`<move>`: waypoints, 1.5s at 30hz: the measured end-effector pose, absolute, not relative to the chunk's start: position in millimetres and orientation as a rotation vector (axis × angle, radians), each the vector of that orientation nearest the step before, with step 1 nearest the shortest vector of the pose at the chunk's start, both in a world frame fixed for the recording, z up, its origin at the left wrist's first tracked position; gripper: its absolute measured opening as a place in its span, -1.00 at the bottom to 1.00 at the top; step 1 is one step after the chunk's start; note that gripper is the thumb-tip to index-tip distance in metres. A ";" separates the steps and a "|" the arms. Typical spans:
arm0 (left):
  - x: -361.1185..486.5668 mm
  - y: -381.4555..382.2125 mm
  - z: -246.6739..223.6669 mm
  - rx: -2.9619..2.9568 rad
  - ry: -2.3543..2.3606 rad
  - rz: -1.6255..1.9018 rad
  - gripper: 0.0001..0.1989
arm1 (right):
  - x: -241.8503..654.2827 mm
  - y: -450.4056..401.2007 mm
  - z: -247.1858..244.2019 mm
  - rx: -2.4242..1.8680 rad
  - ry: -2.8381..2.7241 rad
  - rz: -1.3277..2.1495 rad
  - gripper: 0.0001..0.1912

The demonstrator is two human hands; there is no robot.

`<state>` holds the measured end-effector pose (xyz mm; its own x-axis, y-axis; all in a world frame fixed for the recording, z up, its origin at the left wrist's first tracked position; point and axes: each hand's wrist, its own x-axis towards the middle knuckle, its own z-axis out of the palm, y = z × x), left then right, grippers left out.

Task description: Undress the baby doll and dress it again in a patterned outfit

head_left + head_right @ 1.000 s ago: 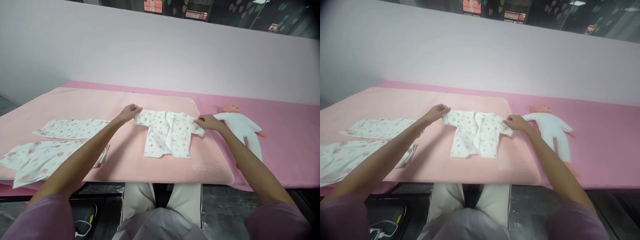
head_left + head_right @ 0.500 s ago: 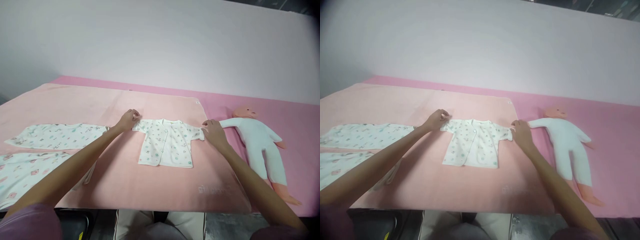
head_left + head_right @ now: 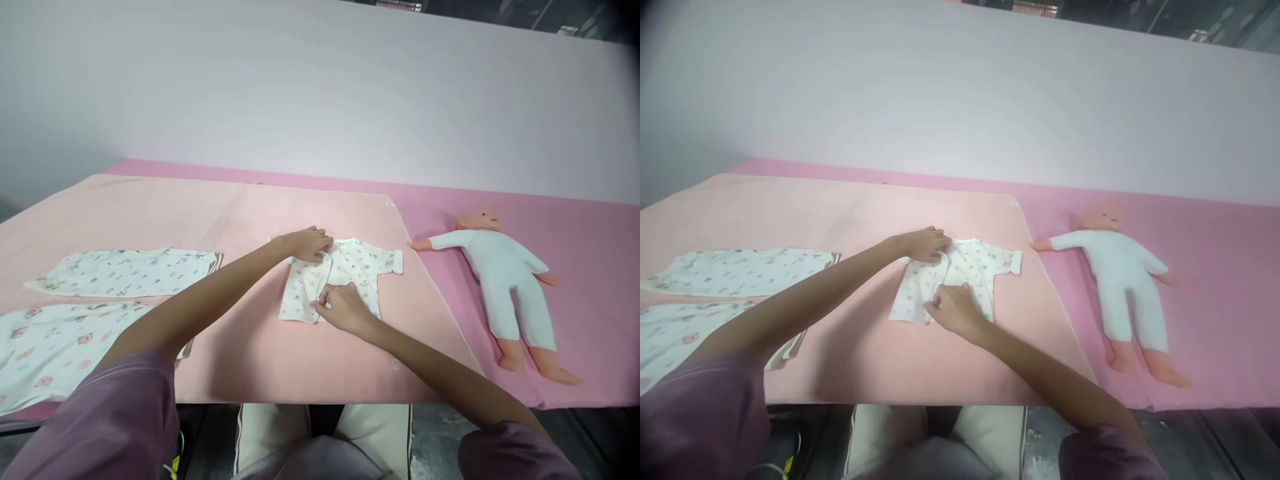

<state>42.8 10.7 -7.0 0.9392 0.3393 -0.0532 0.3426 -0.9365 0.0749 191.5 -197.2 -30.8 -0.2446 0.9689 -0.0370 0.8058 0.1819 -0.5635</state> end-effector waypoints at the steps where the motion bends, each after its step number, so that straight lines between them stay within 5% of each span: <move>1: 44.8 11.9 -6.0 3.031 0.511 -0.068 -0.84 | 195.8 -196.9 -26.7 -1.697 -2.080 0.756 -0.75; 5: 48.7 12.1 -8.0 2.977 0.636 0.117 -0.83 | 220.3 -201.1 -10.9 -1.766 -1.904 0.763 -0.80; 12: 48.3 13.1 -20.7 2.804 0.759 0.053 -0.76 | 202.9 -211.9 -21.2 -1.793 -2.142 0.468 -0.54; 21: 42.0 1.3 -27.1 2.568 0.906 0.241 -0.74 | 202.1 -215.5 -15.5 -1.843 -1.898 0.752 -0.76; 28: 42.7 -2.8 -45.1 2.491 0.960 0.359 -0.69 | 227.3 -226.2 -31.8 -1.861 -1.981 0.527 -0.64; 37: 25.3 11.3 -28.1 2.384 0.899 0.523 -0.71 | 181.0 -203.5 2.9 -1.440 -1.766 0.748 -0.71; 41: -13.1 25.3 -13.3 2.359 0.933 0.598 -0.75 | 142.9 -184.6 11.8 -1.025 -2.109 0.723 -0.75; 45: -46.8 20.5 -17.6 2.395 1.090 0.677 -0.65 | 139.4 -179.8 -11.7 -0.843 -2.478 0.578 -0.59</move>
